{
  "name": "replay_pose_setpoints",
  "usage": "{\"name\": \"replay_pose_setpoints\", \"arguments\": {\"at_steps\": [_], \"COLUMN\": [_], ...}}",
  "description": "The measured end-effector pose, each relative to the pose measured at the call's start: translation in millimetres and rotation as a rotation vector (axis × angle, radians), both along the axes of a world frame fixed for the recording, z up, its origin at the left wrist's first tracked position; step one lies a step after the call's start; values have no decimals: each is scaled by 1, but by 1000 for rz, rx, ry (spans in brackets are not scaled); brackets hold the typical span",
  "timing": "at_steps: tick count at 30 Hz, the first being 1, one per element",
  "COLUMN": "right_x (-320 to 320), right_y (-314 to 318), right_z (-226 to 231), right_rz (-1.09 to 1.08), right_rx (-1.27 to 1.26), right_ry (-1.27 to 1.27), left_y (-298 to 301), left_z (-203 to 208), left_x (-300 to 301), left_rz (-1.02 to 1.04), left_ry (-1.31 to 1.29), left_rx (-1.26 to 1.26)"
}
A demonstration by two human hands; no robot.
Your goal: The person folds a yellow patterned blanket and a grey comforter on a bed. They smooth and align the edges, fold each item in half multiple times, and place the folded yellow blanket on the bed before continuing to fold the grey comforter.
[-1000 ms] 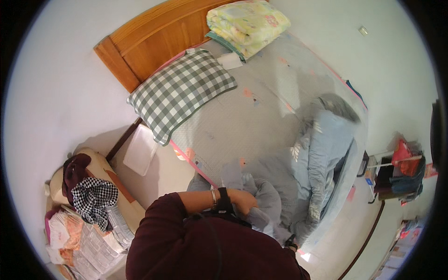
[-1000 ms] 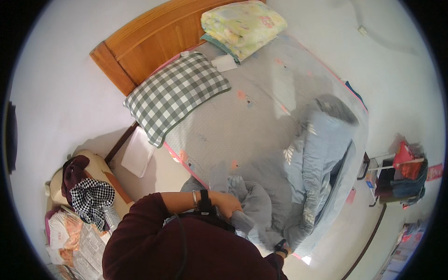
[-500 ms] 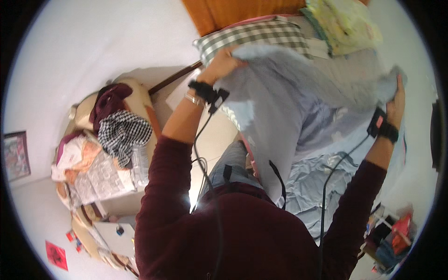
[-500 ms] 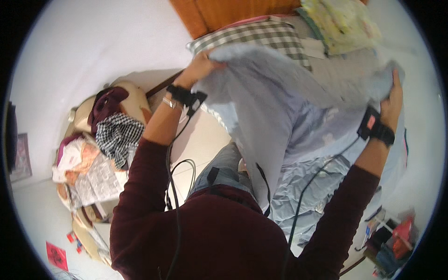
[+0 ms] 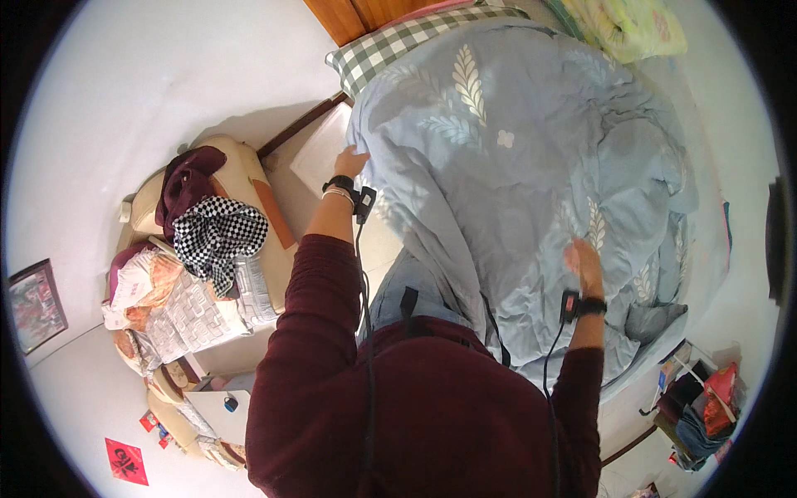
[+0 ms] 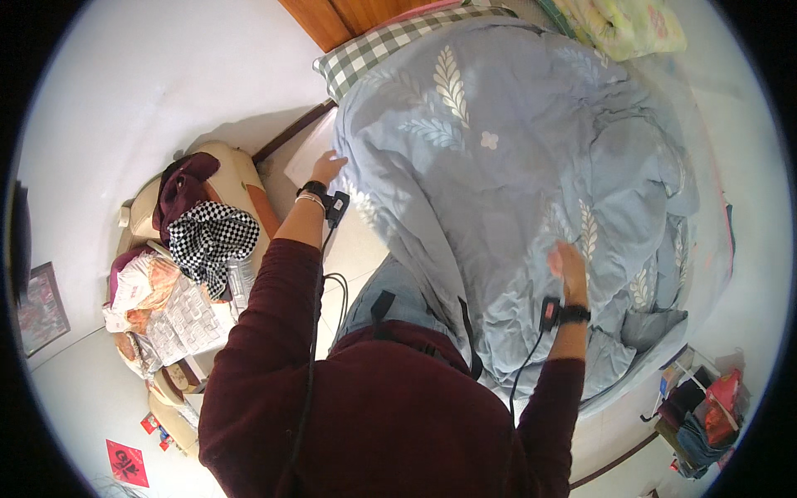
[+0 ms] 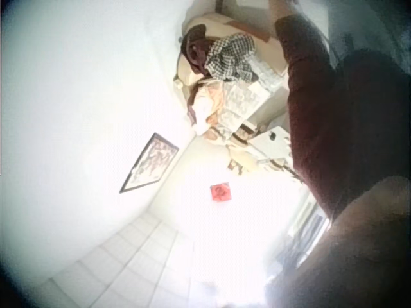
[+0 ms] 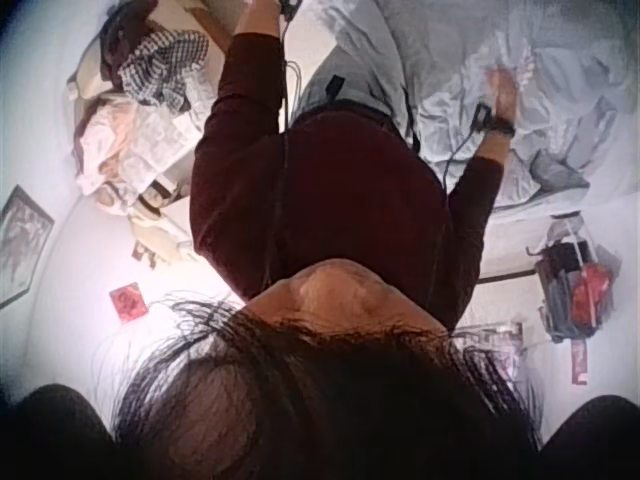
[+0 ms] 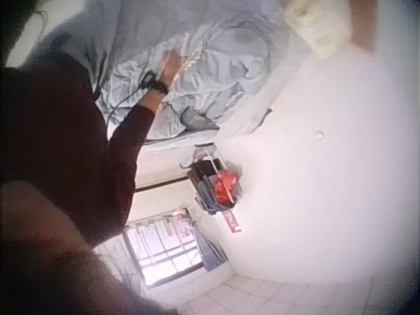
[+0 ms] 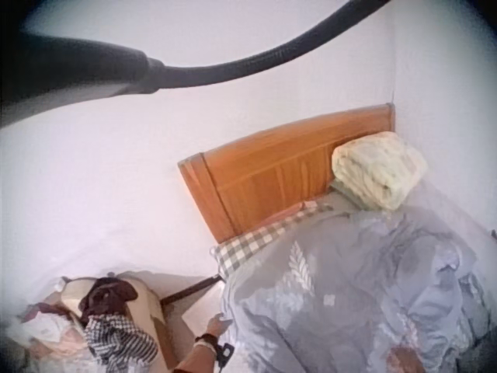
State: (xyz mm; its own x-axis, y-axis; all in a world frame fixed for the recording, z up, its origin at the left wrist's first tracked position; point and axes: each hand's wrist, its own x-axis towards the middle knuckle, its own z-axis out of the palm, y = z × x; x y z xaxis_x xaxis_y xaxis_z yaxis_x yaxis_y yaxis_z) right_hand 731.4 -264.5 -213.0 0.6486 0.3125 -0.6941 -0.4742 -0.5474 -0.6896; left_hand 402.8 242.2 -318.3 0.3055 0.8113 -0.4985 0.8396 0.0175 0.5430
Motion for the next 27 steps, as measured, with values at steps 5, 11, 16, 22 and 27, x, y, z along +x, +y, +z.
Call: {"name": "replay_pose_setpoints", "arguments": {"at_steps": [5, 11, 16, 22, 27], "right_x": [-103, -238, -285, -283, -282], "right_y": [-193, -279, -280, -269, -263], "right_z": [-52, -57, -30, -18, -12], "right_rz": [-426, -839, -670, -606, -538], "right_rx": [50, 222, -24, -120, -212], "right_ry": [223, 545, 483, 434, 400], "left_y": [-54, -155, -203, -228, -222], "left_z": [-29, -51, -78, -100, -106], "left_x": [-6, 0, 13, 15, 9], "left_rz": [-574, -864, -483, 477, 613], "left_ry": [362, 509, 245, -152, -173], "left_rx": [-54, -94, -308, -479, -680]}}
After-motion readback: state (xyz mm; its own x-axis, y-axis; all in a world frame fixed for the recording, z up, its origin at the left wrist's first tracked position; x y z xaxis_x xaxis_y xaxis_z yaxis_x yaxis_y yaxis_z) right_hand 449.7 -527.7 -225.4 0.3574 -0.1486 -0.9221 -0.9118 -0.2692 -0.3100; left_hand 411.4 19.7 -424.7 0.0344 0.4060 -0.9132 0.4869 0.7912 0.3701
